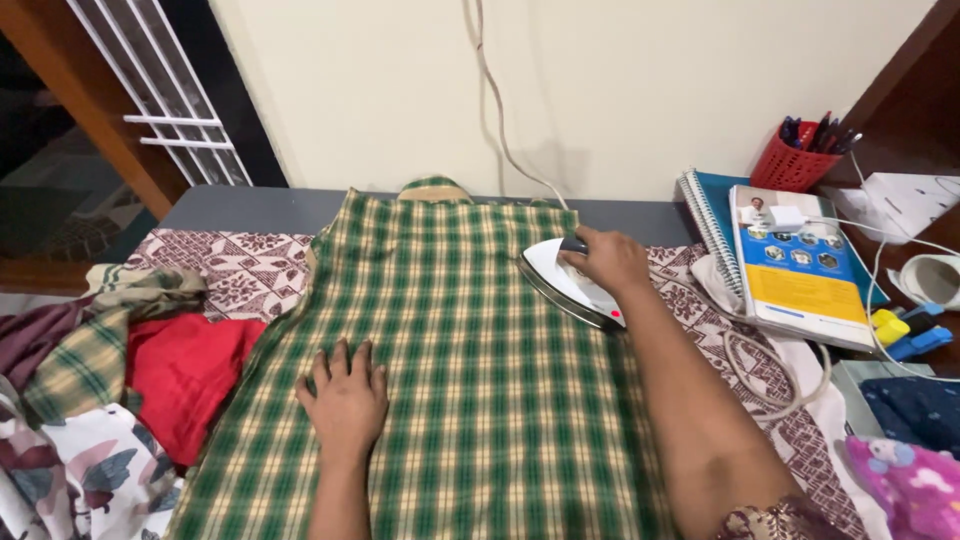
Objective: The person irons a green and yellow plaid shirt on a table, smoothing the fabric with one hand while moving the iron with the other. After finishing the first shirt, the person picks up an orange and white plaid shirt and begins ironing it in the same manner.
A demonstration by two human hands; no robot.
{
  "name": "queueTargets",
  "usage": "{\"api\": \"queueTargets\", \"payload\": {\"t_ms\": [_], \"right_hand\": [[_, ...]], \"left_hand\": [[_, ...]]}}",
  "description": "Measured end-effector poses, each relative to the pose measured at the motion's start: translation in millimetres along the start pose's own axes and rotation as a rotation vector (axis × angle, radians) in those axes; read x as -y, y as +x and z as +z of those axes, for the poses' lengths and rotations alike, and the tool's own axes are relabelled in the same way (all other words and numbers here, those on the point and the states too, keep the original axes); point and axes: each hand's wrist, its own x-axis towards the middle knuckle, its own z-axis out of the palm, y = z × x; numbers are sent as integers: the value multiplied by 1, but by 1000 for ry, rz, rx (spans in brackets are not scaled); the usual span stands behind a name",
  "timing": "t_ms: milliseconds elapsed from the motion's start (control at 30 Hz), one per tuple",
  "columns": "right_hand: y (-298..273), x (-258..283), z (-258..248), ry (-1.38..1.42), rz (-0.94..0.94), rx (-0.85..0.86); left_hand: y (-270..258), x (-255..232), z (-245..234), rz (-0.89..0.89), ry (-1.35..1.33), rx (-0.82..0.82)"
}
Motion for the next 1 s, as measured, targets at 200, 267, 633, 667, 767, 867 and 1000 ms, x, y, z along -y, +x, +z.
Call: {"api": "queueTargets", "payload": {"t_ms": [200,267,633,667,767,867,1000], "right_hand": [[-55,1,-18,54,-99,225],[-106,0,-25,20,-76,325],[-340,-7,-107,110,-238,375],[-344,-5,-108,96,-177,340],[-344,2,-107,36,-17,268],[-328,17,-99,-43,53,220],[-277,44,-78,-45,-18,103]], "left_hand": [[3,5,1,0,-43,23],[0,6,3,8,-45,28],[-9,22,11,25,-76,68],[-10,24,11,33,-57,98],[-10,33,3,40,-10,184],[-10,45,-9,26,11,256],[-12,53,-17,-13,50,297]]}}
